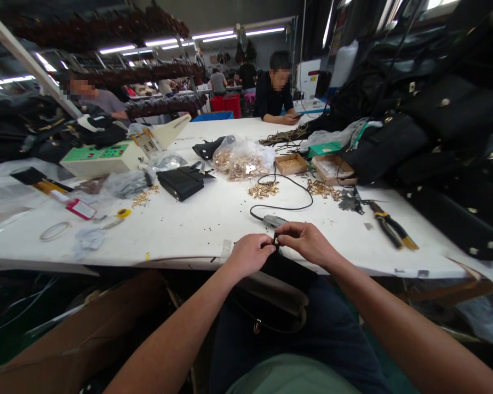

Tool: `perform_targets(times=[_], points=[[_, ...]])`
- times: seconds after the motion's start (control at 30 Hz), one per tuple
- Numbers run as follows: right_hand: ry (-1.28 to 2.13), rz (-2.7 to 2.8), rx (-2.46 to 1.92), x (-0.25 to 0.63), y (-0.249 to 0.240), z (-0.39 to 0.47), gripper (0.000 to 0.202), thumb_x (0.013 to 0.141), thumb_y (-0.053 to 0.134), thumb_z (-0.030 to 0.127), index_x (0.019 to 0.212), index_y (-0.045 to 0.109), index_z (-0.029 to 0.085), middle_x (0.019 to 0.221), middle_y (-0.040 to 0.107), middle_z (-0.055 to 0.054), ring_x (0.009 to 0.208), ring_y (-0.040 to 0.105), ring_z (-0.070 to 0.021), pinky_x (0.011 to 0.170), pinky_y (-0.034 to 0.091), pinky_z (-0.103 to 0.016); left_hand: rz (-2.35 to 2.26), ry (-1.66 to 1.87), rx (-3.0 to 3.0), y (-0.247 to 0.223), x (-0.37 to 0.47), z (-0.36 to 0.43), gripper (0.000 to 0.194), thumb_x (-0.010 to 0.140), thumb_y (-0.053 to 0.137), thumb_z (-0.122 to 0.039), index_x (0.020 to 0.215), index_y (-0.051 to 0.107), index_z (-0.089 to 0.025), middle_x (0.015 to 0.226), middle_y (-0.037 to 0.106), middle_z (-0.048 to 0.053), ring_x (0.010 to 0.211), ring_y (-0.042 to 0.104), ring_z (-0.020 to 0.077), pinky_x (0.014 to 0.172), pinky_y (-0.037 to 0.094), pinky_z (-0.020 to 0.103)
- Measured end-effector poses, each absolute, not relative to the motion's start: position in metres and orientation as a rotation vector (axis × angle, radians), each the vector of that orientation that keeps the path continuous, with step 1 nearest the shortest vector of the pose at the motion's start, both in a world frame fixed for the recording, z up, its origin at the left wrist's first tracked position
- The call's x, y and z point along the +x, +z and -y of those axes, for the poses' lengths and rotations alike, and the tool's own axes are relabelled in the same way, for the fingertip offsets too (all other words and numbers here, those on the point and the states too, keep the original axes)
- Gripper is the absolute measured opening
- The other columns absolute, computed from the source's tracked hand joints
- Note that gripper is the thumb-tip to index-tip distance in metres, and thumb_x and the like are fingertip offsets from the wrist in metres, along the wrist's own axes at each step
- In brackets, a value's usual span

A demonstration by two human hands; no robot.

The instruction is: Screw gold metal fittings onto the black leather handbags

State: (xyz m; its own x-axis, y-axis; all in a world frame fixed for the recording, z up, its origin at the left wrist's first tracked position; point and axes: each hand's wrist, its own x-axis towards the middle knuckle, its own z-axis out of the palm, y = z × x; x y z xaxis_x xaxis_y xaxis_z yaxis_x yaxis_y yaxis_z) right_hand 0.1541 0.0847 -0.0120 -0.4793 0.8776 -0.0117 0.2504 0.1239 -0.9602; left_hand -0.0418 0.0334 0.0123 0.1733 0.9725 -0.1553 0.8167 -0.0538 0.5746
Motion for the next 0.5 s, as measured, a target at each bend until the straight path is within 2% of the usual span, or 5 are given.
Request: perform_targets(times=[0.17, 0.33, 0.5], points=[[1.362, 1.809, -1.06, 0.159, -0.014, -0.076, 0.021, 0.084, 0.068, 0.033, 0.098, 0.078, 0.021, 0.091, 0.077, -0.003, 0.085, 0.069, -0.0218, 0.079, 0.049, -0.032, -1.695, 0.354, 1.944, 0.017, -0.035, -0.025, 0.019, 0.091, 0.056, -0.032, 0.081, 0.07, -0.023, 0.076, 0.07, -0.002, 0.073, 0.061, 0.0167, 0.061, 0.035, 0.026], [1.178, 1.917, -1.117, 0.162, -0.002, -0.066, 0.016, 0.086, 0.065, 0.03, 0.094, 0.076, 0.021, 0.088, 0.076, -0.002, 0.081, 0.068, -0.0208, 0.075, 0.048, -0.03, -1.731, 0.323, 2.098, 0.014, -0.029, -0.018, 0.019, 0.096, 0.053, -0.034, 0.091, 0.069, -0.025, 0.088, 0.074, 0.0, 0.08, 0.065, 0.0191, 0.065, 0.038, 0.027], [1.166, 1.918, -1.104, 0.159, 0.004, -0.058, 0.015, 0.087, 0.062, 0.03, 0.091, 0.074, 0.021, 0.082, 0.074, -0.001, 0.075, 0.066, -0.0198, 0.07, 0.046, -0.03, -1.637, 0.153, 2.375, 0.009, -0.044, -0.013, 0.019, 0.088, 0.068, -0.04, 0.099, 0.07, -0.026, 0.097, 0.076, 0.003, 0.093, 0.069, 0.0252, 0.076, 0.045, 0.031]])
